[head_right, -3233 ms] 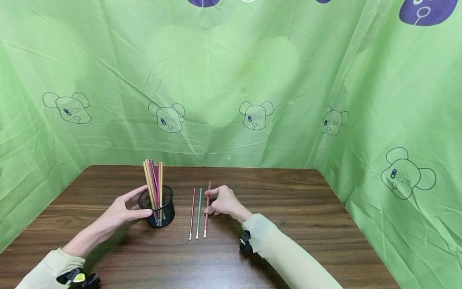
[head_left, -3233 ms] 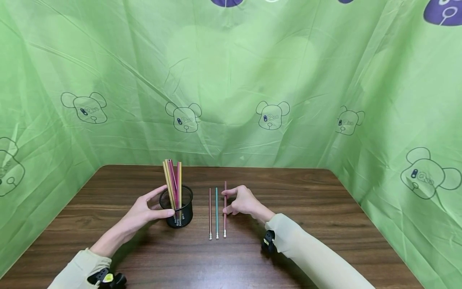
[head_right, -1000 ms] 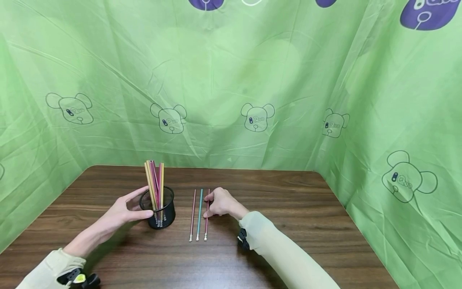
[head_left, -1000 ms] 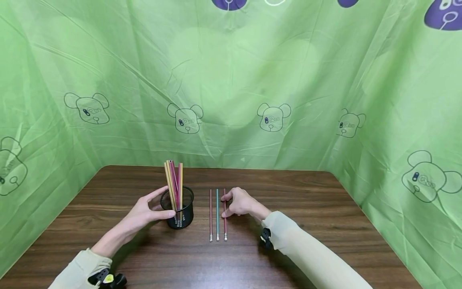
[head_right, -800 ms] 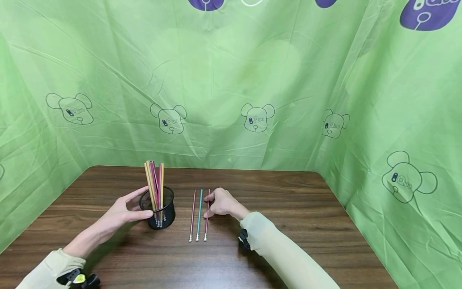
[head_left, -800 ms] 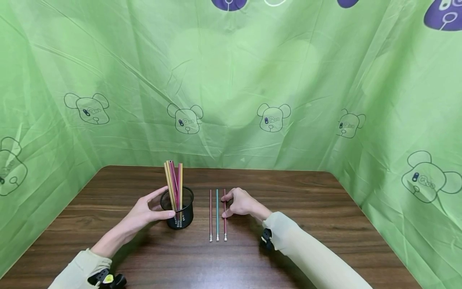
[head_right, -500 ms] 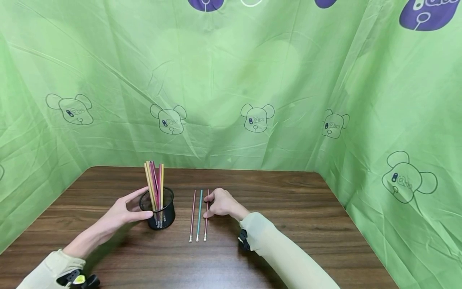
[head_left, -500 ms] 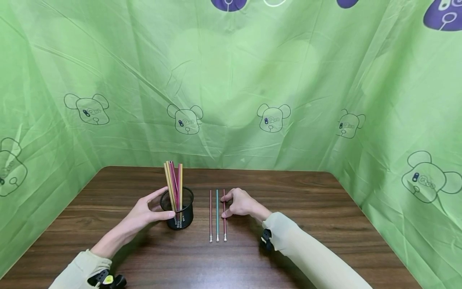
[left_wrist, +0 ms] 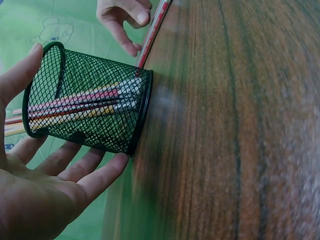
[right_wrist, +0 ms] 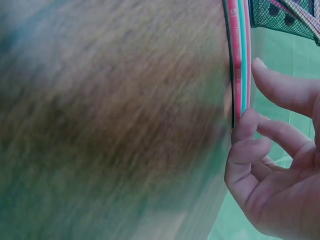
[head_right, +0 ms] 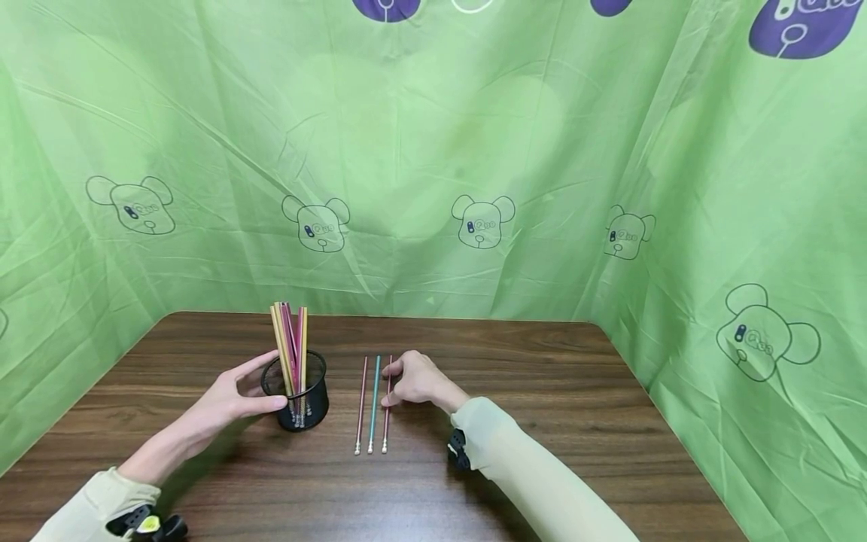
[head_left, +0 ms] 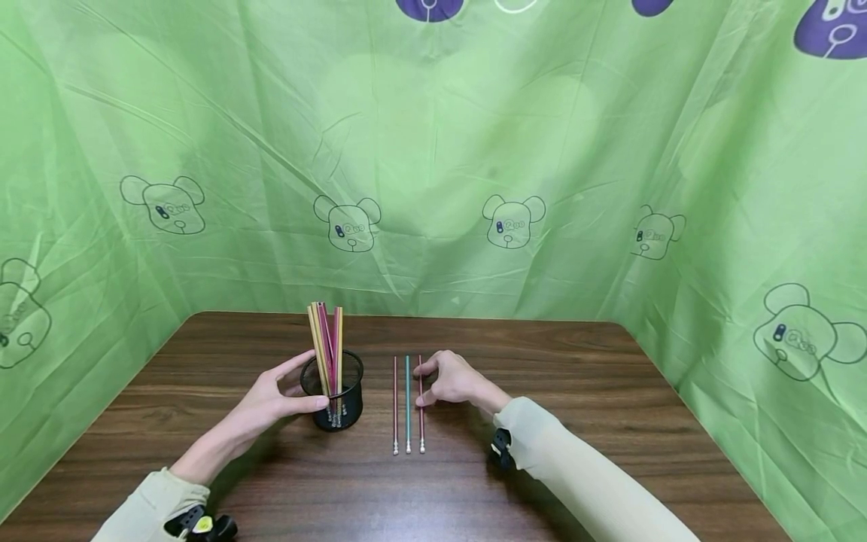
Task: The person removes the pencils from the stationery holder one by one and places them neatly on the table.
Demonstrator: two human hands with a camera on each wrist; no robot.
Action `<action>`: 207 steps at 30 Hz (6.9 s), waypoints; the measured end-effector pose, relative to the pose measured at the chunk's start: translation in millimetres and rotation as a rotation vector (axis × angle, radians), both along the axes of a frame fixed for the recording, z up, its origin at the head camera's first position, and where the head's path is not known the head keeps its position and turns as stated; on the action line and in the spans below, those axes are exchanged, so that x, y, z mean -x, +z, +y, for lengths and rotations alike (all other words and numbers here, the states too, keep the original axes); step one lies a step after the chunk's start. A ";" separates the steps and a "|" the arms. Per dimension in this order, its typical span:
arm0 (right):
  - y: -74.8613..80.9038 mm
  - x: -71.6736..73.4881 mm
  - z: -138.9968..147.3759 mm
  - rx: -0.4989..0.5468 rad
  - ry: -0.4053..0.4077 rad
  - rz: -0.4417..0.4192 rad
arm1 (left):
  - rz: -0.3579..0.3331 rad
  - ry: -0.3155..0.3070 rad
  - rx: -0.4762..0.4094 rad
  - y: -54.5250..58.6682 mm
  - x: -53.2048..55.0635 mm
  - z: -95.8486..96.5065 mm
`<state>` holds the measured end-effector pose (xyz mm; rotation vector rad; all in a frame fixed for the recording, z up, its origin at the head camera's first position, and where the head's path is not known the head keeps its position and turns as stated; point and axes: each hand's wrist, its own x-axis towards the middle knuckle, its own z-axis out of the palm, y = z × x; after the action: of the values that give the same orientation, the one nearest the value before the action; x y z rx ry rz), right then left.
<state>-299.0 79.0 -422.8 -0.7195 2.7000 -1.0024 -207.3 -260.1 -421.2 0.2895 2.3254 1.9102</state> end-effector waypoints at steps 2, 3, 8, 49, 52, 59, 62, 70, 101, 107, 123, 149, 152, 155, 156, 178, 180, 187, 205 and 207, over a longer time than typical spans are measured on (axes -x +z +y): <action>2.0 -0.6 0.6 0.007 0.008 -0.012 | 0.000 -0.002 0.001 -0.1 0.1 0.2; 3.1 -0.9 0.7 0.010 0.013 -0.019 | 0.000 -0.002 0.001 -0.3 0.2 0.1; 10.1 -2.1 0.0 0.033 0.019 -0.060 | 0.003 0.002 0.009 -1.7 0.4 -1.0; 51.4 -16.8 -41.9 0.105 0.117 -0.002 | -0.016 0.002 0.027 -0.8 2.6 -1.1; 53.0 -16.2 -46.4 0.121 0.122 0.011 | -0.015 0.003 0.031 -0.3 2.9 -0.7; 58.8 -16.8 -56.1 0.165 0.115 0.014 | -0.011 0.004 0.022 0.3 3.4 0.0; 60.4 -16.4 -60.0 0.185 0.115 0.021 | -0.009 0.004 0.021 0.1 3.4 0.0; 61.9 -12.2 -69.5 0.189 0.109 0.041 | -0.021 0.005 0.022 -0.8 3.2 -0.7; 63.4 -5.8 -102.2 0.190 0.111 0.079 | -0.012 -0.003 0.009 -2.7 3.6 -2.3; 63.3 -7.5 -106.7 0.180 0.103 0.081 | -0.009 -0.003 -0.005 -2.6 3.2 -2.6; 58.1 -4.1 -111.0 0.235 0.052 0.064 | -0.015 0.004 0.032 -2.2 3.1 -0.9; 52.4 -9.3 -114.9 0.260 0.044 0.098 | -0.020 0.007 0.028 -2.3 4.7 0.2; 53.0 -8.6 -115.2 0.265 0.029 0.126 | -0.009 0.005 0.026 -2.7 4.8 0.5; 53.6 -7.6 -115.0 0.282 0.010 0.155 | 0.003 0.005 0.029 -2.6 4.9 0.7; 53.7 -7.3 -114.9 0.289 0.000 0.162 | 0.004 0.005 0.030 -2.5 5.0 0.7; 57.8 -2.4 -105.6 0.498 -0.080 0.149 | -0.004 0.013 0.048 -1.5 3.7 -0.1; 59.1 -1.1 -103.7 0.540 -0.088 0.122 | -0.002 0.016 0.049 -1.4 3.8 -0.1; 65.9 0.2 -99.2 0.609 -0.124 0.066 | 0.004 0.015 0.051 -1.3 3.6 -0.6; 76.2 -7.2 -85.0 0.704 -0.043 0.058 | -0.008 0.013 0.050 -1.1 3.1 -0.5; 77.3 -7.7 -83.0 0.707 -0.037 0.056 | -0.009 0.013 0.050 -1.4 2.9 -0.5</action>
<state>-291.2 -4.0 -345.5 -0.7994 2.3759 -2.0031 -210.2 -260.6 -422.6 0.2613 2.3709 1.8515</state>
